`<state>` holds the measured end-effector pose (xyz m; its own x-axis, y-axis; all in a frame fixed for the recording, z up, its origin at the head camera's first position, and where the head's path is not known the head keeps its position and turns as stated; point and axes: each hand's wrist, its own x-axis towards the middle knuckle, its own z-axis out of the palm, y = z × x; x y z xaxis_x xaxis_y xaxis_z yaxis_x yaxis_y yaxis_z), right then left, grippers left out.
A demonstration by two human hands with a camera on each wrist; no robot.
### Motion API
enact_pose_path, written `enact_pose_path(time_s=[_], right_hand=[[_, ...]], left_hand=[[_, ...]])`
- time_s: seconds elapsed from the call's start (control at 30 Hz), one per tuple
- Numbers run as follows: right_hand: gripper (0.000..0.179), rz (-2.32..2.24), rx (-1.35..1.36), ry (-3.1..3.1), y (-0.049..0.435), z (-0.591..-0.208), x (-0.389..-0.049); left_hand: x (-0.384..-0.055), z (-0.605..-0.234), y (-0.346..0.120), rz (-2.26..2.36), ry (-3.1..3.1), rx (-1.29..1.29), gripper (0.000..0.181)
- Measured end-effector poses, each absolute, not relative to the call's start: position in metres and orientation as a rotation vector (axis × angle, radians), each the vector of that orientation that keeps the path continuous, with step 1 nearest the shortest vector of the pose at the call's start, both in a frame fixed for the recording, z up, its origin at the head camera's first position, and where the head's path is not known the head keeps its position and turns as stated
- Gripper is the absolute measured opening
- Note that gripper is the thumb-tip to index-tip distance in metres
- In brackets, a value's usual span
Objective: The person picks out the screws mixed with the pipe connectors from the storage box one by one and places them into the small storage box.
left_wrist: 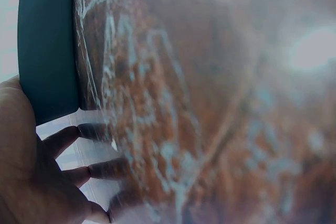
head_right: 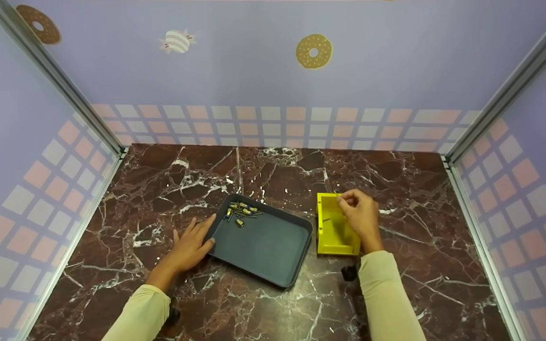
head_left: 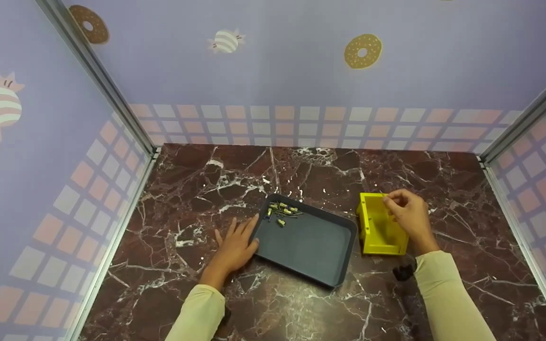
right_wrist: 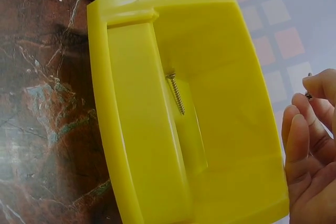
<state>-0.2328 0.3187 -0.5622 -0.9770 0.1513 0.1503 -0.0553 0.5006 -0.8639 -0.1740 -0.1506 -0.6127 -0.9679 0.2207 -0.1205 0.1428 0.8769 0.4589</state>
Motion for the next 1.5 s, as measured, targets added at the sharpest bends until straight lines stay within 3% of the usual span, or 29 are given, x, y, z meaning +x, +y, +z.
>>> enact_pose_path(time_s=[1.5], right_hand=[[0.019, 1.517, -0.076, -2.508, 0.3189, -0.562, -0.2322]], left_hand=[[-0.1734, -0.6121, -0.1503, 0.706, 2.887, 0.263, 0.066]])
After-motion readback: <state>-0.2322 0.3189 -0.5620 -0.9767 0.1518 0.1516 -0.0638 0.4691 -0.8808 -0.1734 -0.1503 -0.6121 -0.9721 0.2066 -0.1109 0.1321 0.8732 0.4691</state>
